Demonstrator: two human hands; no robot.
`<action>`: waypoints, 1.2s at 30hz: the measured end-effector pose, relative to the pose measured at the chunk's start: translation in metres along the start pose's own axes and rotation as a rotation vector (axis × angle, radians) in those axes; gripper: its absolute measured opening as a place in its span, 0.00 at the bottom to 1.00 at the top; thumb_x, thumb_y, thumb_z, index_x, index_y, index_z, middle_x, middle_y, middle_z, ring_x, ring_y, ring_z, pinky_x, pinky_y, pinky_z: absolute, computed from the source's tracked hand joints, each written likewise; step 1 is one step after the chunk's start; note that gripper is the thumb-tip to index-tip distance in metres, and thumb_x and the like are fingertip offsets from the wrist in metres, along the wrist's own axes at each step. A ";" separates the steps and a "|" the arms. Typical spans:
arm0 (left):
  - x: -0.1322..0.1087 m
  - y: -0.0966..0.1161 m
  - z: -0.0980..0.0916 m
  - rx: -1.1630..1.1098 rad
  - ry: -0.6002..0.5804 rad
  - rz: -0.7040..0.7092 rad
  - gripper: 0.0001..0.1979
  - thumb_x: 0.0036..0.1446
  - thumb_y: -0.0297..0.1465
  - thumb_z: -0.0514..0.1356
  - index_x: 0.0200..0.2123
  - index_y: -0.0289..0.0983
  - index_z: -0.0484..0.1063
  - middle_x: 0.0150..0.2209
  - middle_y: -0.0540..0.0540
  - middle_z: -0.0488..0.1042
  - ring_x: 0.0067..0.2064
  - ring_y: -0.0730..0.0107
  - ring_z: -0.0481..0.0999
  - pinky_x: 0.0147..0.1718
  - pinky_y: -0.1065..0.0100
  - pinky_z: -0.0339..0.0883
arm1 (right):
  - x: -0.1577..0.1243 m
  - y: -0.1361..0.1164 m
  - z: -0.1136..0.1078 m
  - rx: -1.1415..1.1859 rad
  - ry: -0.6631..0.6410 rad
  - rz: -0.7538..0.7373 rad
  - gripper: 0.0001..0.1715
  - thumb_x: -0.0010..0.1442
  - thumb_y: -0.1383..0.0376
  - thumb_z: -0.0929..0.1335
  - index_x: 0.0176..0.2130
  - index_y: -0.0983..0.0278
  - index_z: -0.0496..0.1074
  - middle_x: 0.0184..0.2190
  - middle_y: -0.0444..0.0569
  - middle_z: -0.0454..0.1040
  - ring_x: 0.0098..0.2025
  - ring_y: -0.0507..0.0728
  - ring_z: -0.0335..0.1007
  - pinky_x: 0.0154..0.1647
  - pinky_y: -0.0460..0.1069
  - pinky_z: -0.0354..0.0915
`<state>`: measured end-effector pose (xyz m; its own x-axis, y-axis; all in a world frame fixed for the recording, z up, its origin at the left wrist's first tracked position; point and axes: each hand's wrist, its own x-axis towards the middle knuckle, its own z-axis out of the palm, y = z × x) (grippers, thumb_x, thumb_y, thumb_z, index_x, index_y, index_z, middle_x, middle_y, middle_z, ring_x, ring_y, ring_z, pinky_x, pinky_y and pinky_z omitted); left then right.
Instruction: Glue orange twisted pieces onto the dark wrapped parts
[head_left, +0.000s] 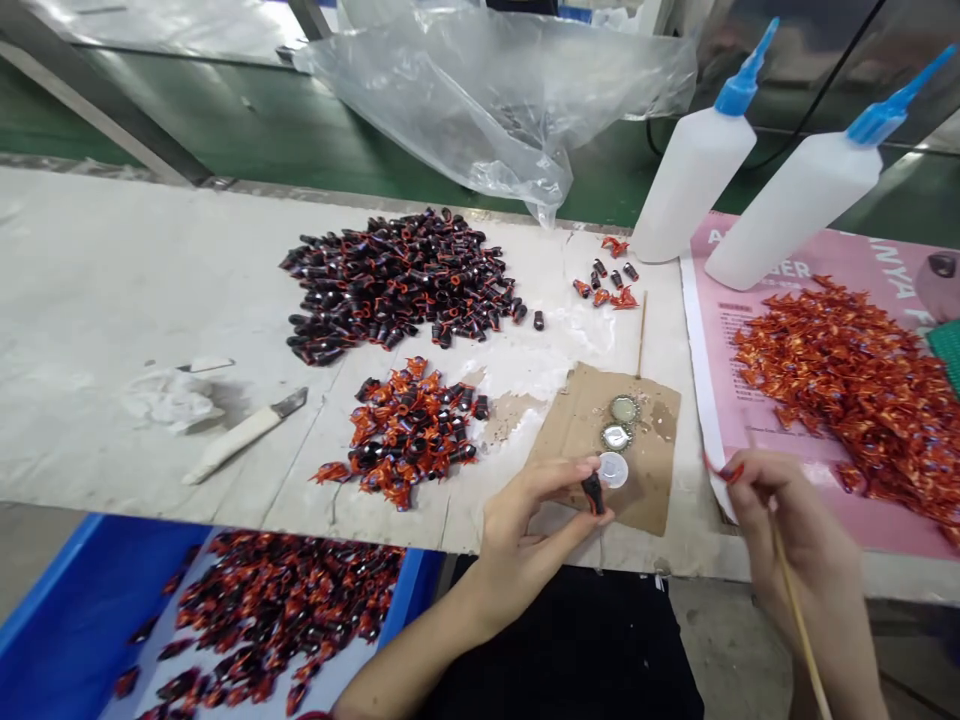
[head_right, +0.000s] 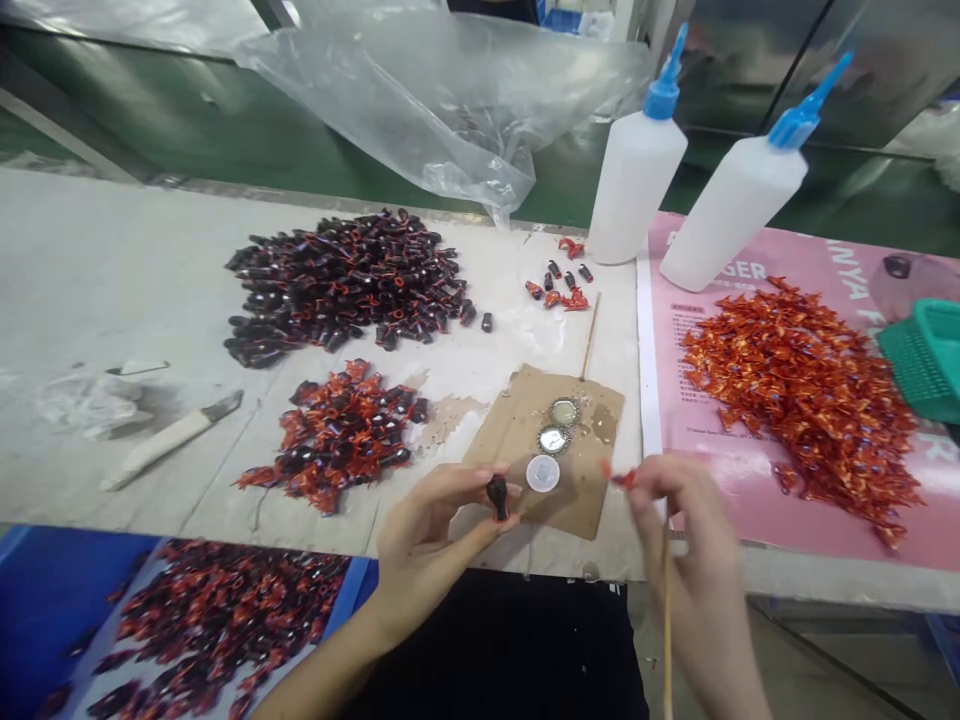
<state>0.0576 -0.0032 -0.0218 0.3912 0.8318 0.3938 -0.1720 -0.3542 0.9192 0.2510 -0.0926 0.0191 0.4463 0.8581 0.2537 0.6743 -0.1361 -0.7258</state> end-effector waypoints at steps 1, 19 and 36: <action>0.001 0.001 0.001 0.022 -0.003 0.026 0.21 0.56 0.21 0.66 0.53 0.40 0.71 0.48 0.44 0.79 0.40 0.73 0.83 0.42 0.76 0.79 | -0.010 -0.011 0.007 0.091 -0.051 0.042 0.06 0.66 0.61 0.63 0.35 0.59 0.66 0.34 0.46 0.68 0.35 0.53 0.64 0.33 0.48 0.61; 0.006 0.015 0.012 0.172 -0.154 0.285 0.23 0.61 0.21 0.61 0.58 0.39 0.64 0.49 0.40 0.79 0.50 0.67 0.81 0.45 0.72 0.79 | -0.024 -0.022 0.043 0.288 -0.074 -0.040 0.07 0.65 0.65 0.65 0.32 0.60 0.66 0.28 0.43 0.69 0.30 0.50 0.69 0.29 0.43 0.66; 0.009 0.020 0.010 0.159 -0.139 0.146 0.21 0.57 0.22 0.65 0.54 0.38 0.69 0.45 0.43 0.82 0.45 0.70 0.83 0.46 0.75 0.77 | -0.025 -0.019 0.047 0.133 -0.022 -0.217 0.05 0.63 0.70 0.66 0.38 0.59 0.67 0.34 0.44 0.69 0.36 0.52 0.69 0.36 0.46 0.66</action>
<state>0.0670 -0.0066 -0.0001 0.4950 0.7039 0.5094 -0.0960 -0.5383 0.8373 0.1994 -0.0877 -0.0037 0.2854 0.8709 0.4002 0.6693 0.1178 -0.7336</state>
